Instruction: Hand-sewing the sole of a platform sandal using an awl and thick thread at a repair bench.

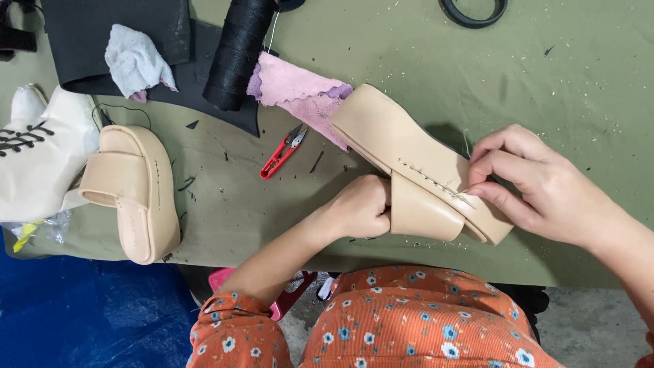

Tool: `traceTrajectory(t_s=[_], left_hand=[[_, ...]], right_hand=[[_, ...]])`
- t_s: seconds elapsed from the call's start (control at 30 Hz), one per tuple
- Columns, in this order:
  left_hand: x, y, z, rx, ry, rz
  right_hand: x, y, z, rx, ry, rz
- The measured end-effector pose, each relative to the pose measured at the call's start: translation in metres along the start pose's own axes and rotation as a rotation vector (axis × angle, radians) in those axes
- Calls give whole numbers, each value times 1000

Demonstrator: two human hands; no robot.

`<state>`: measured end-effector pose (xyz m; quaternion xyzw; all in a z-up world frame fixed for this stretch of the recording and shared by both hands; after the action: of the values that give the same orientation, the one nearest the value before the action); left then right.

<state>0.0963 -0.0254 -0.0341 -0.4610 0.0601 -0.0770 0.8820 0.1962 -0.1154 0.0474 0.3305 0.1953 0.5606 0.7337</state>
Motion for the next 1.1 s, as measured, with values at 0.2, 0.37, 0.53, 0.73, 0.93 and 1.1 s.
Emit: traceTrajectory(t_s=[0.2,0.37,0.53,0.73,0.93,1.1], left_hand=[[0,-1,6,41,9,-5],[-1,-2,7,67,22,0],[5,-7,5,109,19,-7],[7,-10,9,148,30,-15],[17,-9,13,189,38,-18],[28,-8,20,225,35,-26]], right_hand=[[-2,-2,-2,-7,49,3],[-8,-7,-2,-19,-2,10],[-3,9,12,333,-46,76],[-1,1,0,1162,-231,0],[-10,-12,-4,1138,-319,-94],[-23,-26,-7,1184,-519,-155]])
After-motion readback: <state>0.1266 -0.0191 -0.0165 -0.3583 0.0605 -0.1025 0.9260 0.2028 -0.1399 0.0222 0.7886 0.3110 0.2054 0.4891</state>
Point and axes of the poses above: each hand's wrist, its own x-axis towards the middle knuckle, its own z-axis out of the back of the hand, y = z × x, the point moved 8 cm from there along x, towards the middle knuckle, and after that the axes turned 7 degrees about -x, right-handed, at the moved point
